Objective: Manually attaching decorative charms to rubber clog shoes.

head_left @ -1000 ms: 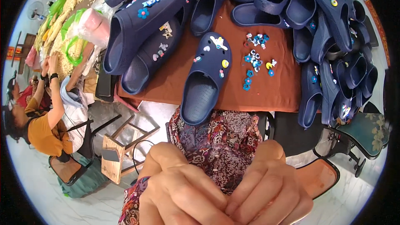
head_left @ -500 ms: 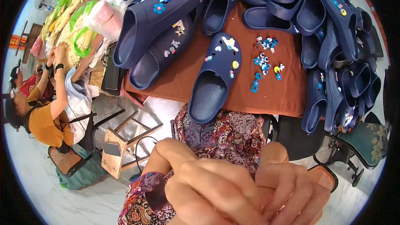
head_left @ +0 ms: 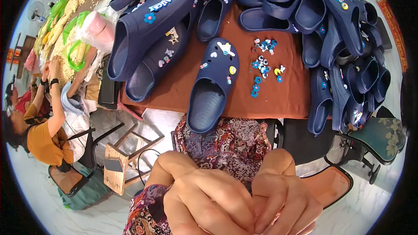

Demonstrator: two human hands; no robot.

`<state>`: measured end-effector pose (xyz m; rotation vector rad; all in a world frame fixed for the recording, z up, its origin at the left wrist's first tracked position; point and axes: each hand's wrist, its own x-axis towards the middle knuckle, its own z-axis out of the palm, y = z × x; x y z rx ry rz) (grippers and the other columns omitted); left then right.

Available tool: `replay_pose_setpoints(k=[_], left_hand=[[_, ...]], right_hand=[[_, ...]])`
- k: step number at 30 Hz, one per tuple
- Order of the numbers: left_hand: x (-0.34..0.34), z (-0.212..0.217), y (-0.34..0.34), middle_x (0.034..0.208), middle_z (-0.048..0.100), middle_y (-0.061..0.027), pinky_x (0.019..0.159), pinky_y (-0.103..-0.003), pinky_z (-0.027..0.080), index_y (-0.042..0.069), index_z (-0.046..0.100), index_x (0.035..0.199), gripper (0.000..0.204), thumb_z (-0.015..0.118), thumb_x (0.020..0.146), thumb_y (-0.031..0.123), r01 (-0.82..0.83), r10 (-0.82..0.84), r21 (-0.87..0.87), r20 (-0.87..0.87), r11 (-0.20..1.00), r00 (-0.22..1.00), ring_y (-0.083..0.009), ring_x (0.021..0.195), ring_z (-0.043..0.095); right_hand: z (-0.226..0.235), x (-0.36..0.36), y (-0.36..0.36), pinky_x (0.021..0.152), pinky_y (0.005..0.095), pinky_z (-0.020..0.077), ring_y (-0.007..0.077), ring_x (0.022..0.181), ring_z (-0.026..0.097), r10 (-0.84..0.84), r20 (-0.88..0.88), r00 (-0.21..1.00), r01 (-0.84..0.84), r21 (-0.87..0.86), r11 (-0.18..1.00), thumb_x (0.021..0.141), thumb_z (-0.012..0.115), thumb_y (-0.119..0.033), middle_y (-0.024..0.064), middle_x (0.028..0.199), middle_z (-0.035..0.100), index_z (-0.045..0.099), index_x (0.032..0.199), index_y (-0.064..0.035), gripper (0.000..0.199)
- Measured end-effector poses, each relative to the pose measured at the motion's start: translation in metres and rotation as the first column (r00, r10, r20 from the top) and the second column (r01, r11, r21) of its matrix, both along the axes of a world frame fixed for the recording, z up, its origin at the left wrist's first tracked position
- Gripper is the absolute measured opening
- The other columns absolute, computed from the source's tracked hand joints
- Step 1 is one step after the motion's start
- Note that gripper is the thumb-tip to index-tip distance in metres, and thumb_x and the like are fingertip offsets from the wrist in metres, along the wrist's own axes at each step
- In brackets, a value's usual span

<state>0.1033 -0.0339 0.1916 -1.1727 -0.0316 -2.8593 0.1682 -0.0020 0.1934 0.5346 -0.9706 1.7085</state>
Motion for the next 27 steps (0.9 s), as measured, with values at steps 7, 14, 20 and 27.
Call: replay_pose_setpoints(k=[7, 14, 20, 27], left_hand=[[-0.044, -0.020, -0.029, 0.100, 0.071, -0.0126, 0.073, -0.032, 0.054, 0.007, 0.068, 0.092, 0.005, 0.065, 0.089, 0.006, 0.306, -0.406, -0.291, -0.402, 0.906, 0.821, -0.0241, 0.090, 0.062], [-0.040, -0.066, -0.017, 0.108, 0.065, -0.0202, 0.082, -0.039, 0.052, -0.003, 0.064, 0.107, 0.036, 0.071, 0.072, 0.001, -0.045, -0.334, -0.831, -0.272, 0.554, 0.902, -0.0282, 0.096, 0.065], [0.007, -0.180, 0.014, 0.111, 0.060, -0.0179, 0.090, -0.038, 0.048, 0.003, 0.055, 0.122, 0.042, 0.065, 0.083, 0.011, -0.334, -0.776, -0.934, -0.301, 0.124, 0.555, -0.0355, 0.104, 0.058], [0.073, -0.273, 0.024, 0.093, 0.061, -0.0171, 0.067, -0.049, 0.051, 0.003, 0.061, 0.094, 0.016, 0.054, 0.080, 0.008, -0.579, -0.917, -0.803, -0.325, 0.138, 0.232, -0.0374, 0.083, 0.063]], right_hand=[[-0.026, 0.000, 0.015, 0.064, 0.0320, 0.0558, 0.0227, 0.080, 0.065, -0.042, -0.215, 0.976, 0.085, 0.193, 0.978, 0.094, 0.050, -0.012, 0.0120, 0.085, 0.061, 0.058, 0.076, -0.0043, 0.021], [-0.049, 0.025, 0.092, 0.052, 0.0355, 0.0506, 0.0236, 0.059, 0.060, -0.358, 0.348, 0.866, 0.219, 0.380, 0.899, 0.074, 0.062, 0.004, 0.0122, 0.069, 0.059, 0.055, 0.072, -0.0070, 0.014], [-0.126, 0.100, 0.134, 0.067, 0.0370, 0.0456, 0.0286, 0.075, 0.057, -0.623, 0.773, -0.118, -0.237, 0.587, 0.774, 0.078, 0.048, 0.006, 0.0133, 0.081, 0.055, 0.057, 0.076, -0.0017, 0.012], [-0.294, 0.166, 0.136, 0.072, 0.0468, 0.0480, 0.0379, 0.084, 0.061, -0.728, 0.588, -0.352, -0.506, 0.535, 0.677, 0.077, 0.054, 0.001, 0.0181, 0.087, 0.056, 0.064, 0.075, -0.0070, 0.013]])
